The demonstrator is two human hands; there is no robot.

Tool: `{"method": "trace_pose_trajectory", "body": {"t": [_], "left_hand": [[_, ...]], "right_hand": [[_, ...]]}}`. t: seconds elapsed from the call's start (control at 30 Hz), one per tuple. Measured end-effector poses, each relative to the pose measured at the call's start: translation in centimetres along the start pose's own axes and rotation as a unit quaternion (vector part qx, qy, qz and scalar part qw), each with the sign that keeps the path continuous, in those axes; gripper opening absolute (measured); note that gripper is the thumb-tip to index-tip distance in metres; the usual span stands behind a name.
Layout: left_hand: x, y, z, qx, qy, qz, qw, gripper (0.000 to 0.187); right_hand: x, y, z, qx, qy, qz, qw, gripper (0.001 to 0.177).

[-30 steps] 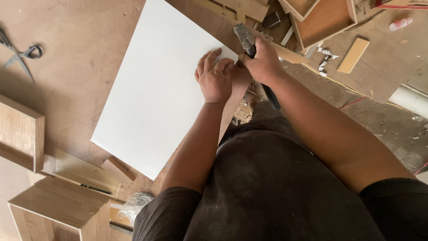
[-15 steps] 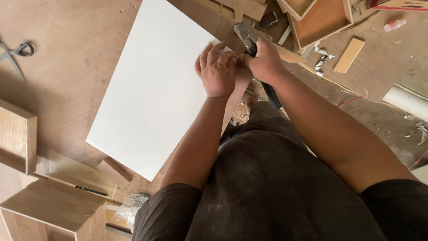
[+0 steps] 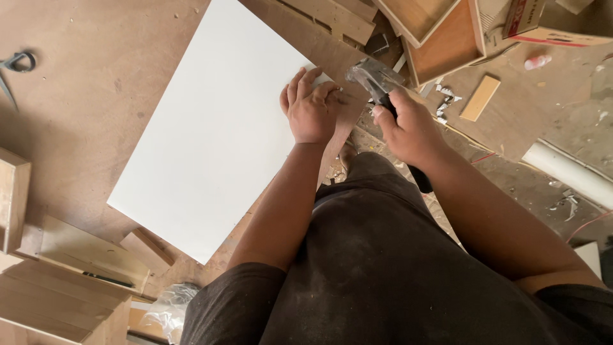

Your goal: The person hammers nails into a white rectangular board placed on a workbench. They repeatedly pick up nails and drive them into the board using a hammer, working along the edges and corners.

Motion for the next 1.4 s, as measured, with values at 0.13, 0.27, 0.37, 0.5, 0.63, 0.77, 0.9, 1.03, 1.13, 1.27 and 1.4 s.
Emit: {"method": "trace_pose_trajectory", "body": {"t": [0.13,0.27,0.37,0.5,0.63,0.77,0.9,1.03,1.13,1.27,1.4], "left_hand": [[0.1,0.0,-0.3,0.01,0.004,-0.011,1.0,0.009],[1.9,0.3,-0.9,0.006,-0.032,0.023,0.999,0.005],[2.2,0.3,-0.9,-0.009,-0.056,0.038,0.998,0.01],[2.1,0.2,-0.9,-0.008,-0.061,0.038,0.997,0.014],[1.8,0.2,-0.8,-0.013,-0.045,0.027,0.999,0.014],[1.7,0.1,-0.9,-0.019,-0.037,0.022,0.999,0.013],[2.1,0.2,-1.1,-0.015,-0.051,0.031,0.998,0.011],[1.8,0.3,-1.2,-0.012,-0.044,0.022,0.999,0.014],[2.3,0.7,-0.9,0.0,-0.043,0.029,0.999,0.011],[2.3,0.0,-1.1,-0.009,-0.049,0.043,0.998,0.012],[1.8,0.1,-0.9,-0.009,-0.052,0.01,0.999,0.014]], "right_hand": [[-0.3,-0.7,1.0,0.036,-0.045,-0.002,0.998,0.043],[-0.6,-0.6,1.9,0.043,-0.068,0.006,0.997,0.04],[-0.6,-0.8,3.2,0.002,-0.085,0.023,0.996,0.032],[-0.6,-0.9,3.4,-0.011,-0.095,0.029,0.995,0.03],[-1.3,-0.5,2.2,0.046,-0.133,0.007,0.99,0.044],[-1.9,0.1,1.5,0.107,-0.177,-0.001,0.978,0.04],[-1.9,-0.6,0.3,0.176,-0.185,-0.068,0.964,0.027],[-1.9,0.0,1.4,0.095,-0.221,0.016,0.971,0.037],[-2.2,0.0,1.2,0.165,-0.182,-0.031,0.969,0.025],[-2.8,0.0,0.0,0.175,-0.189,-0.058,0.965,0.047],[-2.2,-1.0,1.0,0.191,-0.151,-0.081,0.967,0.016]]}}
Point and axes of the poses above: each hand's wrist, its own y-axis towards the middle knuckle, its own x-axis out of the back of the hand, z = x × y, the point moved 1 cm from there along y, towards the middle knuckle, and after that the axes turned 9 degrees about z, right-handed, at the moved point
